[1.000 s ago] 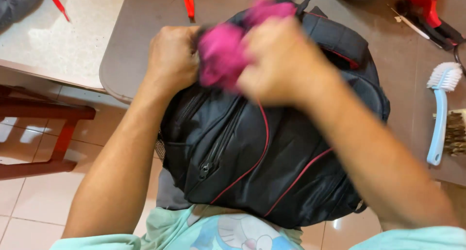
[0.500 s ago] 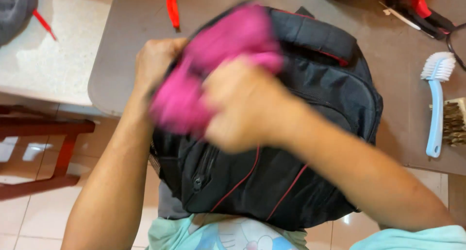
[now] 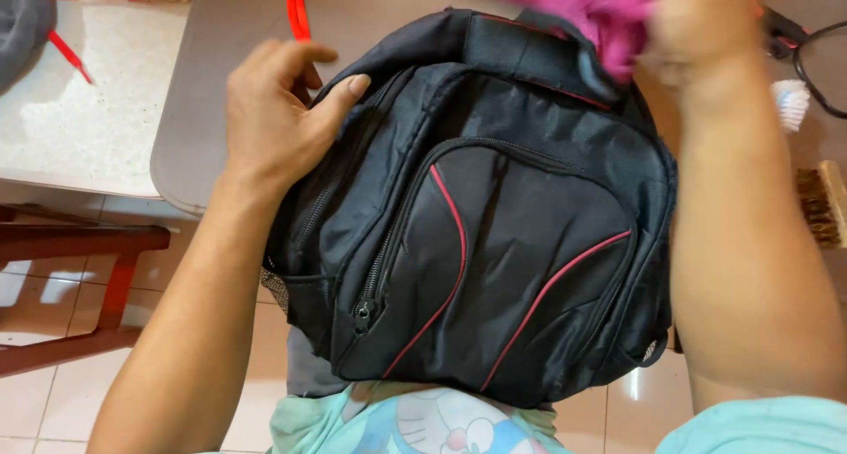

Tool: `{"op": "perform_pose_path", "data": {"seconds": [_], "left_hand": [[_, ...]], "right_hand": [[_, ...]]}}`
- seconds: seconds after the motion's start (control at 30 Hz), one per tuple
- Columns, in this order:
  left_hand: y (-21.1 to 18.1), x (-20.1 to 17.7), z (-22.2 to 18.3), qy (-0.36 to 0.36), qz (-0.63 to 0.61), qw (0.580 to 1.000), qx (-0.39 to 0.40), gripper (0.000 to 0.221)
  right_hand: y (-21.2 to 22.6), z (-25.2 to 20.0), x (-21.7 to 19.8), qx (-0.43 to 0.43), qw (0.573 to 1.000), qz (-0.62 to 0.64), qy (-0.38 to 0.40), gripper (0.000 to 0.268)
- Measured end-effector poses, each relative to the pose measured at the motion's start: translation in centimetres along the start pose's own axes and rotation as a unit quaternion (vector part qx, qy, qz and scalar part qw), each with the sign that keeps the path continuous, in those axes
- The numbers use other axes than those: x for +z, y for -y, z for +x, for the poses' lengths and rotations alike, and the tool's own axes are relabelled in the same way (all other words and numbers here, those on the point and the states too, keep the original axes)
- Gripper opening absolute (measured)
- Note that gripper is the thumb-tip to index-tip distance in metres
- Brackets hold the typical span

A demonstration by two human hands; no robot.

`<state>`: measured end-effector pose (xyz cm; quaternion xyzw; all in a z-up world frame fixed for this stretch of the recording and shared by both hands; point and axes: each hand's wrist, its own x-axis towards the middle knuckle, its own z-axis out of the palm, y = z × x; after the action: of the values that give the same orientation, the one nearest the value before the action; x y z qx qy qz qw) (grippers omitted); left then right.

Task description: Cleaning the interior and exterior surfaces of a backpack using a cloth and a cleaning block.

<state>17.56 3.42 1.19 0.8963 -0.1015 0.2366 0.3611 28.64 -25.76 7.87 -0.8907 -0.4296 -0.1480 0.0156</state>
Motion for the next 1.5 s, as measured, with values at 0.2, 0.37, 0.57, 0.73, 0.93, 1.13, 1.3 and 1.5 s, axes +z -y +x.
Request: {"op": "perform_pose_path", "data": {"seconds": [0.2, 0.37, 0.57, 0.73, 0.93, 1.13, 1.3, 1.5], "left_hand": [[-7.6, 2.0, 2.1, -0.005, 0.080, 0.993, 0.089, 0.038], [-6.8, 4.7, 1.6, 0.056, -0.034, 0.995, 0.074, 0.030], [-7.5, 2.3, -0.5, 0.092, -0.165, 0.979, 0.071, 0.028], [-4.8, 1.3, -2.3, 0.135, -0.136, 0.977, 0.094, 0.018], [-4.9, -1.2, -3.0, 0.164, -0.146, 0.973, 0.065, 0.032], [-5.4, -0.7, -2.2, 0.174, -0.173, 0.969, 0.008, 0.031], [-4.0, 0.3, -3.0, 0.148, -0.128, 0.979, 0.049, 0.033], [-4.6, -0.3, -3.3, 0.142, -0.145, 0.976, 0.077, 0.031]], "right_hand": [[2.9, -1.2, -1.7, -0.017, 0.994, 0.100, -0.029, 0.014], [5.3, -1.2, -4.2, -0.035, 0.982, 0.173, -0.069, 0.009], [7.9, -0.8, -5.6, -0.058, 0.953, 0.276, -0.109, 0.008], [7.6, -2.3, -1.8, -0.030, 0.947, 0.315, -0.051, 0.008], [1.4, -6.2, -5.8, 0.244, 0.913, 0.082, 0.317, 0.036], [1.0, -7.7, -10.9, 0.248, 0.957, 0.007, 0.150, 0.030], [8.4, -3.3, -2.9, -0.075, 0.967, 0.227, -0.092, 0.024], [3.1, -8.0, -3.7, 0.035, 0.968, 0.150, 0.198, 0.050]]}}
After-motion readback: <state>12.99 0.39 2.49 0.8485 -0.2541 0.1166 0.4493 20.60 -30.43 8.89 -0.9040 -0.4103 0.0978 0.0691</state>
